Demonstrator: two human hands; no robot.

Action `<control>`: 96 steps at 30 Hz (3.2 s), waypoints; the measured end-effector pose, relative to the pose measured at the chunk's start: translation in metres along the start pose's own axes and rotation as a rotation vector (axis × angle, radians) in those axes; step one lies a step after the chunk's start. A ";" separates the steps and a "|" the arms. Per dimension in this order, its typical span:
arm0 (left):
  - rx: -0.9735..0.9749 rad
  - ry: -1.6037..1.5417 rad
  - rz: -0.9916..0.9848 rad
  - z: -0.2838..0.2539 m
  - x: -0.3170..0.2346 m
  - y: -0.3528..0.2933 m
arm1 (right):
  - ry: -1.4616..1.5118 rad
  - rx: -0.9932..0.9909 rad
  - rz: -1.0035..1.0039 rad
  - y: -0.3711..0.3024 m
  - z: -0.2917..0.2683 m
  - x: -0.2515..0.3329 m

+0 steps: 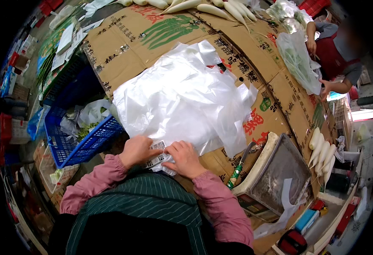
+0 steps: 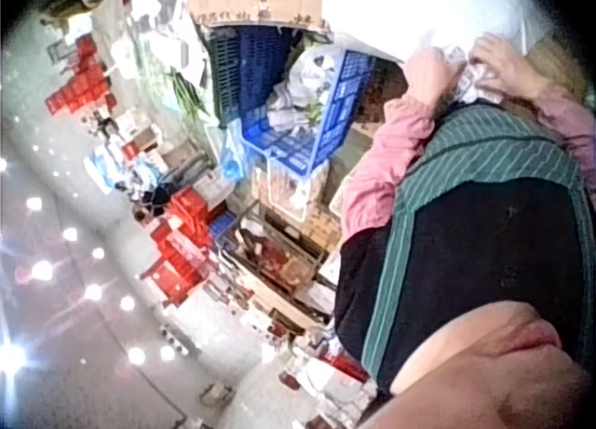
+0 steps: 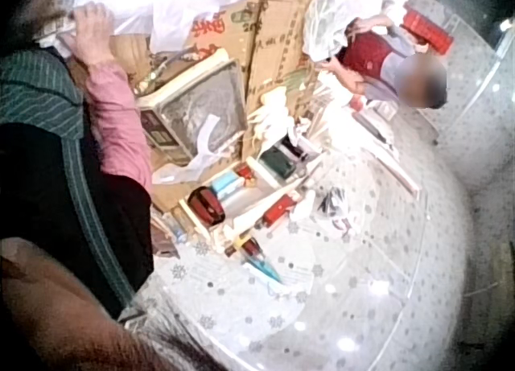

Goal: The person places white radishes into a plastic bag, weighs the bag on a digital scale, and then repeatedly applies small labels to the bag's surface. The person handles the bag and labels by hand in a cluttered market stall.

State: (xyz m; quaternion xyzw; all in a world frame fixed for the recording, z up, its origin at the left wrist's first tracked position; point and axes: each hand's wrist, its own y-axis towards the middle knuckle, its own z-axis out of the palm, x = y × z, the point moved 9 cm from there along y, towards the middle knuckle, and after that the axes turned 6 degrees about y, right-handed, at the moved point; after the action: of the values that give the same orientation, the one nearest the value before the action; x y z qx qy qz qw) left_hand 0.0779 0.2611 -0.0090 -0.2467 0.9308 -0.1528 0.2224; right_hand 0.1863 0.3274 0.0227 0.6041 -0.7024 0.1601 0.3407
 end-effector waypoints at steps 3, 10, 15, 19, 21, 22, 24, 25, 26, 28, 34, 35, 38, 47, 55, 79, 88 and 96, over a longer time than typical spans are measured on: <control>0.103 -0.282 0.134 0.000 0.020 -0.021 | 0.028 0.023 0.015 -0.004 0.007 -0.007; 0.433 -1.112 -0.052 -0.012 0.052 -0.077 | 0.188 -0.016 0.062 -0.010 0.010 -0.024; 0.321 -1.039 0.156 -0.009 0.035 -0.077 | 0.072 -0.051 0.009 -0.005 -0.001 0.002; 0.473 -1.046 0.069 0.012 0.036 -0.081 | 0.012 -0.071 0.044 -0.007 0.008 0.003; 0.482 -1.043 0.054 0.012 0.035 -0.081 | 0.109 -0.049 0.083 -0.007 0.010 -0.007; 0.471 -1.028 0.058 0.011 0.035 -0.081 | 0.135 -0.056 0.082 -0.007 0.010 -0.010; 0.452 -0.998 0.066 0.008 0.035 -0.079 | 0.187 -0.070 0.082 -0.008 0.007 -0.016; 0.344 -0.929 0.178 -0.001 0.030 -0.075 | 0.262 -0.079 0.097 -0.008 0.005 -0.019; 0.238 -0.856 0.288 -0.009 0.025 -0.071 | 0.338 -0.088 0.111 -0.007 0.001 -0.021; 0.078 -0.792 0.367 -0.014 0.022 -0.064 | 0.533 -0.166 0.267 -0.007 -0.016 -0.033; 0.072 -0.859 0.145 0.017 0.040 -0.055 | 0.687 -0.832 0.779 -0.034 -0.169 -0.162; 0.057 -0.862 0.168 0.013 0.037 -0.056 | 0.517 -0.842 0.815 -0.049 -0.186 -0.193; 0.032 -0.837 0.160 0.013 0.038 -0.056 | 0.160 -1.239 0.605 -0.075 -0.231 -0.188; 0.081 -0.918 0.109 0.010 0.031 -0.055 | -0.244 -0.519 0.180 0.022 -0.099 -0.036; 0.087 -0.920 0.119 0.011 0.034 -0.057 | 0.059 -0.637 0.294 0.012 -0.147 -0.045; 0.133 -0.754 0.160 -0.003 0.005 -0.046 | 0.112 -0.653 0.461 -0.072 -0.159 -0.028; 0.147 -0.944 0.010 0.016 0.033 -0.062 | 0.136 -0.477 0.557 -0.080 -0.154 -0.017; 0.134 -0.856 0.095 0.008 0.010 -0.052 | 0.117 -0.648 0.457 -0.094 -0.181 -0.009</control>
State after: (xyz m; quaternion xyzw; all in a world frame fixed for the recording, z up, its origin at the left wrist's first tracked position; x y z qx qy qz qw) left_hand 0.0948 0.2114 0.0013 -0.2297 0.7529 -0.0862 0.6107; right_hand 0.3283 0.4286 0.1291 0.2835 -0.8122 0.0360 0.5086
